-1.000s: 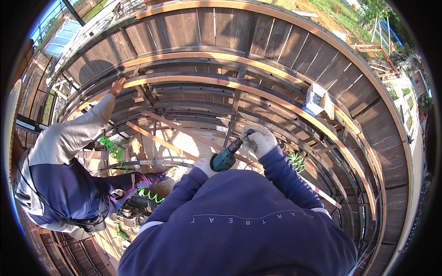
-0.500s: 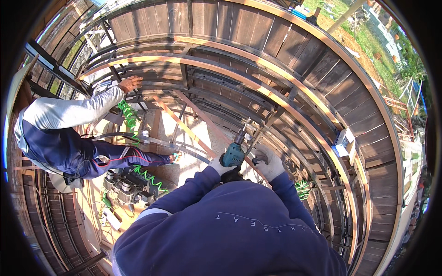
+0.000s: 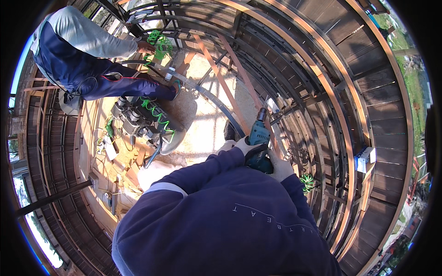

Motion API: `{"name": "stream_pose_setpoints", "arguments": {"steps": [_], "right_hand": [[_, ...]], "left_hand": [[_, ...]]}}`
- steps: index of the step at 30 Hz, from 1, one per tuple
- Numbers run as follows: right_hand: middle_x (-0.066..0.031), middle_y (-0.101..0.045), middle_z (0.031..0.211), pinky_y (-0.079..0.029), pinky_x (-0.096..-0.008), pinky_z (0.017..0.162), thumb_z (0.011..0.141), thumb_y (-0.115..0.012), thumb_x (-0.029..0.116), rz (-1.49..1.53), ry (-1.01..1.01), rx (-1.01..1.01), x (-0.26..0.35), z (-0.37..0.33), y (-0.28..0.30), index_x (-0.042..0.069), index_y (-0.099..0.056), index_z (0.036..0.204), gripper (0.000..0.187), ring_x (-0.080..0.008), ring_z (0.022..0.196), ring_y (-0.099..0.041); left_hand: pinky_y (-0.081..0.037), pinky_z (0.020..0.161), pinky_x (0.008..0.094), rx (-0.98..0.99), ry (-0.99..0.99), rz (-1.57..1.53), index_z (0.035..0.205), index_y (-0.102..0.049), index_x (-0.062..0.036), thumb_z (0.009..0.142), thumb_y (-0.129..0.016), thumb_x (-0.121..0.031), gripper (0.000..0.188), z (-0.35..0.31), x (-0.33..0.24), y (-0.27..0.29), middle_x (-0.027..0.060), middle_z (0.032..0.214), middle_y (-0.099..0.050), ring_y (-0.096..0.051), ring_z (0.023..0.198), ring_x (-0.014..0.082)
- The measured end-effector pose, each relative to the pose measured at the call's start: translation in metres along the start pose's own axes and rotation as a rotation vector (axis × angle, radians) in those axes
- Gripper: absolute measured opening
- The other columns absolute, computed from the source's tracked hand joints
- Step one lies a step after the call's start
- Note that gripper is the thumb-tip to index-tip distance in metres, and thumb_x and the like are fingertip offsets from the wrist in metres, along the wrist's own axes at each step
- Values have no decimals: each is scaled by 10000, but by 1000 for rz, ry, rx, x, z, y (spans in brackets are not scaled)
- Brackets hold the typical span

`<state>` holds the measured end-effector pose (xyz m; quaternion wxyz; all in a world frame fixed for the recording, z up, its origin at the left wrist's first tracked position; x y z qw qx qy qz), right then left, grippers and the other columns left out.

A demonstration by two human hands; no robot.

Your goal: The person secures curved wooden slats onto a metal frame using a power drill and screws, while another person assists by holding the wood in place.

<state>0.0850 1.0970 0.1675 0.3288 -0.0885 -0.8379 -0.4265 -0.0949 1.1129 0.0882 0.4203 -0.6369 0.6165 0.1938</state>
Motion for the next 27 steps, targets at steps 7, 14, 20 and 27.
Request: {"name": "stream_pose_setpoints", "arguments": {"steps": [7,14,20,27], "right_hand": [[-198,-719,869,-559,-468,755,677,-830,488,-230,51,-83,39,26,22,83,-449,1499,993,-382,837,-719],[-126,-688,737,-538,-438,645,675,-750,441,-466,-2,-244,87,100,55,75,-494,1456,900,-319,683,-698],[-122,-700,864,-497,-455,880,704,-763,334,-448,-206,-447,156,179,92,51,-513,1421,810,-315,875,-698],[-144,-686,1018,-472,-468,927,721,-754,310,-395,-406,-681,190,239,127,28,-513,1402,775,-337,998,-660]], "left_hand": [[-572,851,330,16,8,-205,1279,-632,-24,914,-784,-272,468,10,-29,25,83,1124,-728,-709,978,193],[-601,789,357,173,25,-301,1192,-650,-47,910,-784,-251,374,59,-107,72,81,1043,-721,-718,897,206],[-613,800,375,208,105,-200,1198,-656,-44,894,-799,-210,374,127,-197,130,81,1050,-722,-722,888,219],[-600,827,361,503,80,-146,1248,-601,-54,931,-746,-252,401,183,-283,138,74,1078,-689,-699,944,202]]}}
Point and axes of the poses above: each hand's wrist, its own z-axis towards the middle knuckle, its own y-axis out of the back of the hand, x = y × z, the point moved 5 cm from there along z, towards the middle knuckle
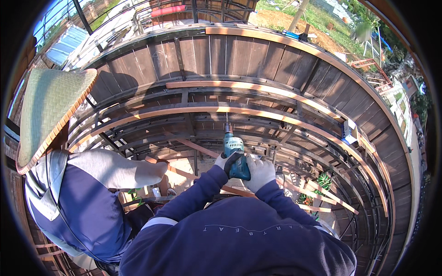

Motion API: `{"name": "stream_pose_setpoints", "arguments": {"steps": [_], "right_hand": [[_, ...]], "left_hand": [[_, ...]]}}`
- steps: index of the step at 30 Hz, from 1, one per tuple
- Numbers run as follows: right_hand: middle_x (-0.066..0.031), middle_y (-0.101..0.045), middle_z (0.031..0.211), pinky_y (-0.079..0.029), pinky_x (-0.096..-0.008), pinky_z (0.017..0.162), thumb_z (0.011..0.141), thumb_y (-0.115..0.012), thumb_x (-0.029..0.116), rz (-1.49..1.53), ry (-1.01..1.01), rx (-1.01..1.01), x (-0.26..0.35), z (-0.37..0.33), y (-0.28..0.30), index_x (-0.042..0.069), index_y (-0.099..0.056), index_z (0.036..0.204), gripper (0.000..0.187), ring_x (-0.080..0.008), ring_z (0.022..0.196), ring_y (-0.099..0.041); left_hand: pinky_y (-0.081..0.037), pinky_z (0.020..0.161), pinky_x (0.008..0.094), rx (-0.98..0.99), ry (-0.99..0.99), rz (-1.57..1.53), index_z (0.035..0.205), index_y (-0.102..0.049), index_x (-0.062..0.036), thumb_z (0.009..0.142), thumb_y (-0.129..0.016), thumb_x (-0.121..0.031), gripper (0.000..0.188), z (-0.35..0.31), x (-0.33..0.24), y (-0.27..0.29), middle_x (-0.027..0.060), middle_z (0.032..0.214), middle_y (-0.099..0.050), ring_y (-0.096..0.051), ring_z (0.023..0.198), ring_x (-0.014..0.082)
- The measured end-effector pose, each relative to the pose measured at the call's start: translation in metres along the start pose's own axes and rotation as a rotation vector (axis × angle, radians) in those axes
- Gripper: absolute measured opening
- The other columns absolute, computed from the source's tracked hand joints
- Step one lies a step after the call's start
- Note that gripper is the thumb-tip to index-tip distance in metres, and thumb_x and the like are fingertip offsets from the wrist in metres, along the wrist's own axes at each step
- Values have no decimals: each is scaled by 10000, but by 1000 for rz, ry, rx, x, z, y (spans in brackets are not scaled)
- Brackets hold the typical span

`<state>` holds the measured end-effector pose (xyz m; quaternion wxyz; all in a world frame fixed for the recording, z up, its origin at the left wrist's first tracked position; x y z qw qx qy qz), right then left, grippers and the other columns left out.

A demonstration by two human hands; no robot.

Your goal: The person secures curved wooden slats onto a metal frame using a power drill and screws, while another person assists by holding the wood in place.

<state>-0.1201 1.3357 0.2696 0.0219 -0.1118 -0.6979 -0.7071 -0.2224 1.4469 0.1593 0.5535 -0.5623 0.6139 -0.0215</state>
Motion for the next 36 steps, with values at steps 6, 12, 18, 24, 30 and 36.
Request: {"name": "stream_pose_setpoints", "arguments": {"steps": [6,12,18,24,30,36], "right_hand": [[-182,-631,1207,-458,-479,976,718,-749,274,-52,-139,-254,-2,29,28,-20,-531,1372,750,-348,1121,-619],[-146,-688,1005,-523,-481,772,719,-787,306,68,-147,-501,-14,62,96,6,-584,1280,668,-368,909,-677],[-170,-682,934,-533,-464,765,707,-777,270,82,-201,-653,-54,88,125,22,-594,1194,576,-373,861,-689],[-201,-695,963,-566,-474,793,745,-764,207,157,-274,-602,-92,109,177,70,-618,1157,458,-409,864,-695],[-175,-682,931,-565,-472,806,748,-761,304,37,-195,-687,-138,135,190,66,-596,1187,526,-382,855,-695],[-180,-682,946,-562,-474,794,749,-747,329,82,-167,-667,-158,146,194,65,-595,1202,546,-379,861,-694]], "left_hand": [[-598,834,376,174,-84,55,1250,-623,-48,934,-749,-206,375,47,-50,-28,70,1117,-686,-700,966,205],[-600,844,373,237,-89,113,1300,-598,-14,932,-752,-192,437,52,-125,-104,94,1133,-695,-710,968,222],[-593,876,390,239,-145,264,1252,-608,21,886,-745,-156,429,79,-165,-166,112,1095,-705,-719,960,251],[-636,763,438,238,-198,242,1269,-578,24,850,-806,-215,533,131,-188,-217,137,1074,-708,-737,892,279],[-656,714,419,225,-195,278,1303,-537,59,855,-800,-246,602,167,-200,-248,160,1065,-710,-752,828,279],[-648,727,387,128,-246,344,1302,-554,33,851,-791,-241,579,186,-206,-255,154,1073,-705,-746,852,259]]}}
Point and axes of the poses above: each hand's wrist, its own z-axis towards the middle knuckle, its own y-axis out of the back of the hand, x = y × z, the point moved 5 cm from there along z, towards the middle knuckle
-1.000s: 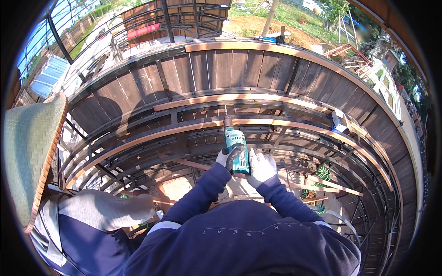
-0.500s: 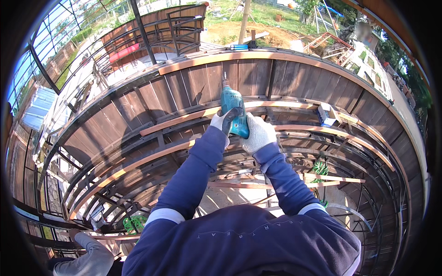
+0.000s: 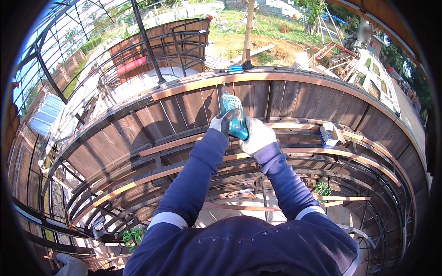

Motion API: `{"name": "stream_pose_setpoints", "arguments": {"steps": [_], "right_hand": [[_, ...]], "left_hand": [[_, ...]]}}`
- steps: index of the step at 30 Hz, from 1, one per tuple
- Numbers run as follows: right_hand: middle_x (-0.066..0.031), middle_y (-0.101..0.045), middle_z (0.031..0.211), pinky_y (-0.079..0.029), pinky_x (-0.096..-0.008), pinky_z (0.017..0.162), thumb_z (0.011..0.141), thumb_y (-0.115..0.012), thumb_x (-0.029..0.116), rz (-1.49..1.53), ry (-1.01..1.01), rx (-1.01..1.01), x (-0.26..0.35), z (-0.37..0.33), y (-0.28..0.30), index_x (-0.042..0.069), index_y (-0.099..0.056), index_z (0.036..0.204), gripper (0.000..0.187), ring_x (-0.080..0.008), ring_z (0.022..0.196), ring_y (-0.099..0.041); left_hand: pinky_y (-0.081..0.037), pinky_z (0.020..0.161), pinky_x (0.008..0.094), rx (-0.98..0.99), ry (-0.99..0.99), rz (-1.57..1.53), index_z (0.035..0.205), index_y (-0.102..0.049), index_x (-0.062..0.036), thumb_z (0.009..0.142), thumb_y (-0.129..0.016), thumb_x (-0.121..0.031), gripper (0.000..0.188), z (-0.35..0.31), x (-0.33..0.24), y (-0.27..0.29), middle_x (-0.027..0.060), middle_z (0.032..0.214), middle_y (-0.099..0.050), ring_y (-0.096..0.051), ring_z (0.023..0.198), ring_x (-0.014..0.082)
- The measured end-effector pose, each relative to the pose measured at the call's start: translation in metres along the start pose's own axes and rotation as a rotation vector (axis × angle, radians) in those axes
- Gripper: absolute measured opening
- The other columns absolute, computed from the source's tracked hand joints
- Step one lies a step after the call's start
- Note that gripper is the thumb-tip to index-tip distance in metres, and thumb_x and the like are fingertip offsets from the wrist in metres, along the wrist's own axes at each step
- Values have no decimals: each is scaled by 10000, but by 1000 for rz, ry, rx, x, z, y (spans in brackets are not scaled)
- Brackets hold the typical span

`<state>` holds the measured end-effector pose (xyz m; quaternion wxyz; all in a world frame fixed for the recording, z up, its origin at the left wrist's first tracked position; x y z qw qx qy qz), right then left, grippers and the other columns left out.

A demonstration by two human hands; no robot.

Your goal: The person secures curved wooden slats onto a metal frame using a power drill and screws, while another person assists by holding the wood in place.

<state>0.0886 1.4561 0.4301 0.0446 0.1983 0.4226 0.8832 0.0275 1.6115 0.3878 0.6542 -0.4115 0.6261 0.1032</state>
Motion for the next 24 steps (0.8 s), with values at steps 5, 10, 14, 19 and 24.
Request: {"name": "stream_pose_setpoints", "arguments": {"steps": [5,10,14,19,24], "right_hand": [[-168,-684,943,-565,-468,793,721,-756,297,15,-1,-27,-7,-2,10,75,-602,1182,534,-367,857,-694],[-146,-685,919,-567,-462,783,705,-757,266,55,-9,-18,-11,-1,9,94,-605,1156,506,-357,863,-692],[-136,-684,897,-568,-455,772,698,-758,243,79,9,-34,-11,-1,12,107,-607,1139,486,-348,863,-692],[-139,-686,928,-564,-450,760,696,-759,237,95,34,-37,-16,-2,8,105,-607,1137,485,-342,861,-693],[-142,-688,947,-560,-454,744,690,-763,235,79,37,-55,-18,-7,6,87,-609,1125,485,-345,842,-693]], "left_hand": [[-641,744,371,-6,17,17,1268,-595,12,857,-790,-273,537,-14,-4,-20,127,1073,-703,-737,874,233],[-641,724,368,10,-27,23,1252,-609,23,883,-761,-254,486,-8,2,-16,116,1057,-702,-737,862,229],[-643,685,352,14,-43,25,1250,-611,21,902,-743,-218,443,-2,10,-14,112,1050,-704,-737,837,223],[-646,669,334,26,-24,-3,1247,-614,6,909,-746,-217,426,-1,14,-14,99,1057,-704,-738,854,204],[-644,682,325,44,-63,-18,1265,-604,-20,922,-738,-235,426,-10,17,-16,77,1067,-704,-734,881,184]]}}
Point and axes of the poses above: each hand's wrist, its own z-axis towards the middle knuckle, its own y-axis out of the back of the hand, x = y × z, the point moved 5 cm from there along z, towards the middle knuckle
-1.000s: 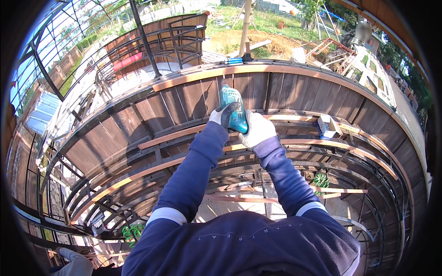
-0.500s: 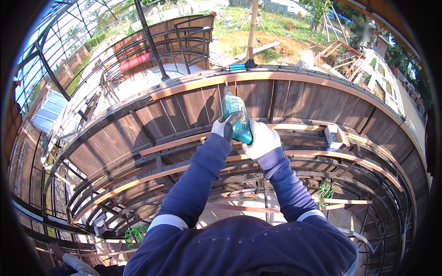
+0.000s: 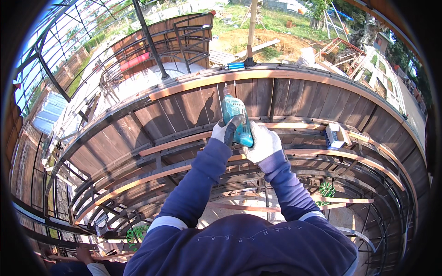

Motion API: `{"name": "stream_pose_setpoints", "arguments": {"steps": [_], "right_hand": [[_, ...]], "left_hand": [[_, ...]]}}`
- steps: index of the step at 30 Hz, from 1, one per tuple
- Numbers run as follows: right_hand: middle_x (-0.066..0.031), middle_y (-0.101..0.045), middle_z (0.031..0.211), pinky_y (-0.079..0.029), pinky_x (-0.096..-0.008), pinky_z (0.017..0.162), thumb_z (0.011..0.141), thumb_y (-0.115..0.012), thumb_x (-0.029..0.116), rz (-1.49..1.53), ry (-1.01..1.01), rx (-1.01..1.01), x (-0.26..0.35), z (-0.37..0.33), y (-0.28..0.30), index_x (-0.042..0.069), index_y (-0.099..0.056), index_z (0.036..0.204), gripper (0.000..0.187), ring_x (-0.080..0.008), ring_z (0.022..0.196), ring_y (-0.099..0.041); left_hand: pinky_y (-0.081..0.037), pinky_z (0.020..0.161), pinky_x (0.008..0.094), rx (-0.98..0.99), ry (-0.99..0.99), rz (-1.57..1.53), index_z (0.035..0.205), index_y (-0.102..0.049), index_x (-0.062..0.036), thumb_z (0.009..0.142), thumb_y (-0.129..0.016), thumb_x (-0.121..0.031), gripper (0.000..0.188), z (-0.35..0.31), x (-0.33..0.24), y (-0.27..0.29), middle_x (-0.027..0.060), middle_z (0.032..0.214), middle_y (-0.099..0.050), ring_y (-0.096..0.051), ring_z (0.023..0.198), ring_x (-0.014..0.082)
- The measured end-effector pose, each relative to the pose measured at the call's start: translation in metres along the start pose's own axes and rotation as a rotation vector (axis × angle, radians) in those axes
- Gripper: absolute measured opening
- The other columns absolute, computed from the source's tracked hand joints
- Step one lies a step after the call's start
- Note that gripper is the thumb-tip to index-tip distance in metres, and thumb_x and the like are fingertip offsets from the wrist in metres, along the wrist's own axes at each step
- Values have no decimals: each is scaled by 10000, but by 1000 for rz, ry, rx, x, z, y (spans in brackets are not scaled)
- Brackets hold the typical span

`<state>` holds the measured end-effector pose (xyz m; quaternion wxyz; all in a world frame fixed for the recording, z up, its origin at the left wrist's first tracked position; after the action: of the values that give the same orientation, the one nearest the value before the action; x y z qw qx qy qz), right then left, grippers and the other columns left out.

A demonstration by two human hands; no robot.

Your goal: The person secures curved wooden slats onto a metal frame using a power drill and screws, while another person assists by holding the wood in place.

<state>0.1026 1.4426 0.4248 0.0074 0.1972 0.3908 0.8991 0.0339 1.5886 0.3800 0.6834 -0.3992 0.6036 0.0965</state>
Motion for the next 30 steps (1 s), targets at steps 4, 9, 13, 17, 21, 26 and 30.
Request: {"name": "stream_pose_setpoints", "arguments": {"steps": [4,9,13,17,21,26,30], "right_hand": [[-157,-681,932,-561,-449,709,695,-758,207,133,37,-60,3,-13,10,51,-626,1136,487,-359,809,-689],[-175,-691,971,-568,-426,716,694,-765,172,264,92,-187,10,-42,31,-2,-614,1278,627,-379,818,-690],[-182,-717,1031,-583,-386,816,693,-815,136,435,28,-131,34,-65,49,-5,-660,1222,569,-364,901,-718],[-176,-725,1085,-564,-359,891,780,-842,153,397,108,-144,49,-106,51,-16,-647,1254,539,-283,991,-731],[-165,-717,1121,-570,-357,867,753,-880,149,469,50,-114,75,-125,71,-12,-641,1258,582,-278,993,-727],[-187,-720,1084,-567,-361,839,757,-827,136,716,-211,-78,57,-180,52,-39,-633,1268,574,-283,951,-731],[-162,-725,1080,-560,-337,838,743,-839,173,940,-406,55,57,-201,54,-37,-636,1217,558,-231,964,-723]], "left_hand": [[-639,767,354,34,-21,125,1320,-569,-42,963,-691,-311,463,-20,1,-3,88,1102,-696,-727,932,195],[-599,866,445,88,116,-69,1321,-560,-44,985,-579,-577,630,-56,-10,-6,143,1146,-689,-708,1006,280],[-497,1031,585,-4,228,-337,1301,-578,-37,980,-547,-613,659,-34,-4,21,225,1244,-659,-647,1169,379],[-516,1036,544,182,204,-675,1300,-583,-33,984,-601,-520,580,-30,-12,4,215,1289,-632,-632,1200,366],[-543,1015,529,92,9,-689,1289,-571,-26,1036,-566,-354,414,-41,-22,8,218,1282,-635,-638,1179,359],[-520,1081,489,175,-199,-559,1382,-509,-11,1033,-575,-239,422,-57,-24,27,170,1341,-607,-637,1198,300],[-474,1141,520,179,-162,-690,1401,-463,53,1017,-523,-145,437,-74,-34,47,237,1377,-570,-584,1283,356]]}}
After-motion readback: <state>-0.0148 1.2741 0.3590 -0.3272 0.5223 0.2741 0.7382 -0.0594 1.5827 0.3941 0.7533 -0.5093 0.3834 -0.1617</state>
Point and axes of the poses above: each hand's wrist, its own z-axis towards the middle knuckle, its own y-axis out of the back of the hand, x = y × z, the point moved 5 cm from there along z, towards the middle knuckle
